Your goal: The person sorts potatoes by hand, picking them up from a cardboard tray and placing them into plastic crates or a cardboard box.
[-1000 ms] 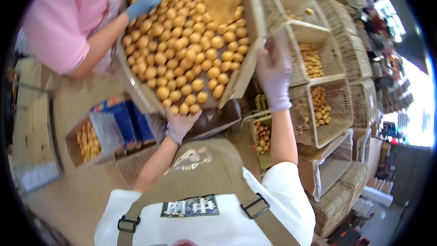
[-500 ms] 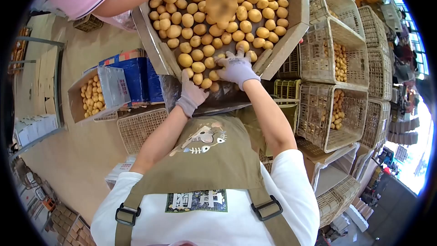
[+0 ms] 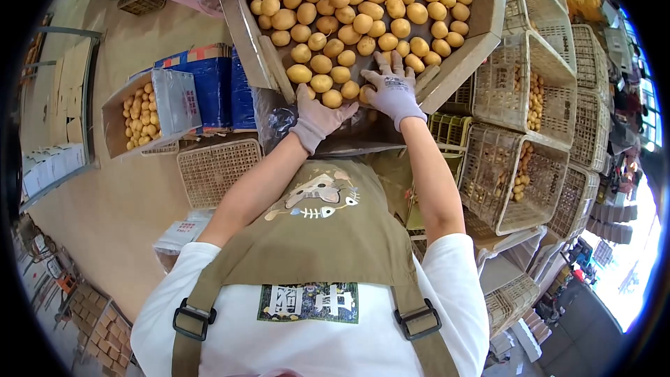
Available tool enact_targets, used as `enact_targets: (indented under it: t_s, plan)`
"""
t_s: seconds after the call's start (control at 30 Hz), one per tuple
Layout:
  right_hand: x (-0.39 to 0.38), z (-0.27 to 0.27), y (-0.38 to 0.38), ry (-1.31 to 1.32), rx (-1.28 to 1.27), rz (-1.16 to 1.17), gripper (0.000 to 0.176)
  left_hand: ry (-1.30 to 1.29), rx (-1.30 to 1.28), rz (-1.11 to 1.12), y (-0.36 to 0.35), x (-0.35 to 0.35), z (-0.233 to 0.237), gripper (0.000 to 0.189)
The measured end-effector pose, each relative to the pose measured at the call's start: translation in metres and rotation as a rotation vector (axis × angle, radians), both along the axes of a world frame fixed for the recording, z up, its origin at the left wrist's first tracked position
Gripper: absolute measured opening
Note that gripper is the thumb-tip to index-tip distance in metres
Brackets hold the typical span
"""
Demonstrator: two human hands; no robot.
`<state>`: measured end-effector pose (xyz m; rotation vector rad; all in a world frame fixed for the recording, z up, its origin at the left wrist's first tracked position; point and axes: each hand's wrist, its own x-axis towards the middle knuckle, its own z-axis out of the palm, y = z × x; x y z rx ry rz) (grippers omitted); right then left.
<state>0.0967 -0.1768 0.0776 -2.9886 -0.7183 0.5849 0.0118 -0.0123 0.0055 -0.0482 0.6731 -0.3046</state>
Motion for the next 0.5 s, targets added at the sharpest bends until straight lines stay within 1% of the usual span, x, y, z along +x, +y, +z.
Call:
enact_targets:
  t_s: [0.07,0.13,0.17,0.2,0.27,0.33,0.37,0.47,0.5]
  plan:
    - [-0.003,-0.006,-0.003,-0.064,0.035,0.017,0.042,-0.015,0.003,-0.004,0.000,-0.001,-0.001,0.081]
    - [-0.001,-0.014,0.002,-0.140,0.125,-0.014,0.040,-0.069,-0.017,0.000,0.000,-0.002,-0.008,0.081]
    - [0.000,-0.018,0.007,-0.181,0.170,-0.030,0.039,-0.042,-0.016,-0.008,0.000,-0.002,-0.010,0.081]
    - [0.002,-0.003,0.025,-0.106,0.329,-0.120,0.041,-0.016,-0.015,-0.017,-0.001,-0.002,-0.012,0.081]
    - [0.006,0.014,0.063,0.119,0.393,-0.197,0.043,0.017,-0.051,-0.004,-0.001,-0.002,-0.009,0.082]
    - [0.010,0.012,0.095,0.086,0.240,-0.198,0.053,0.029,-0.122,0.033,-0.001,-0.003,0.002,0.084]
    - [0.012,0.000,0.103,0.027,0.289,-0.241,0.052,-0.014,-0.123,0.063,-0.002,-0.004,-0.003,0.085]
    - [0.025,-0.002,0.096,0.160,0.313,-0.284,0.051,-0.040,-0.141,0.070,-0.003,-0.005,-0.018,0.085]
    - [0.027,-0.022,0.088,0.133,0.461,-0.370,0.048,-0.016,-0.129,0.058,-0.003,-0.005,-0.017,0.085]
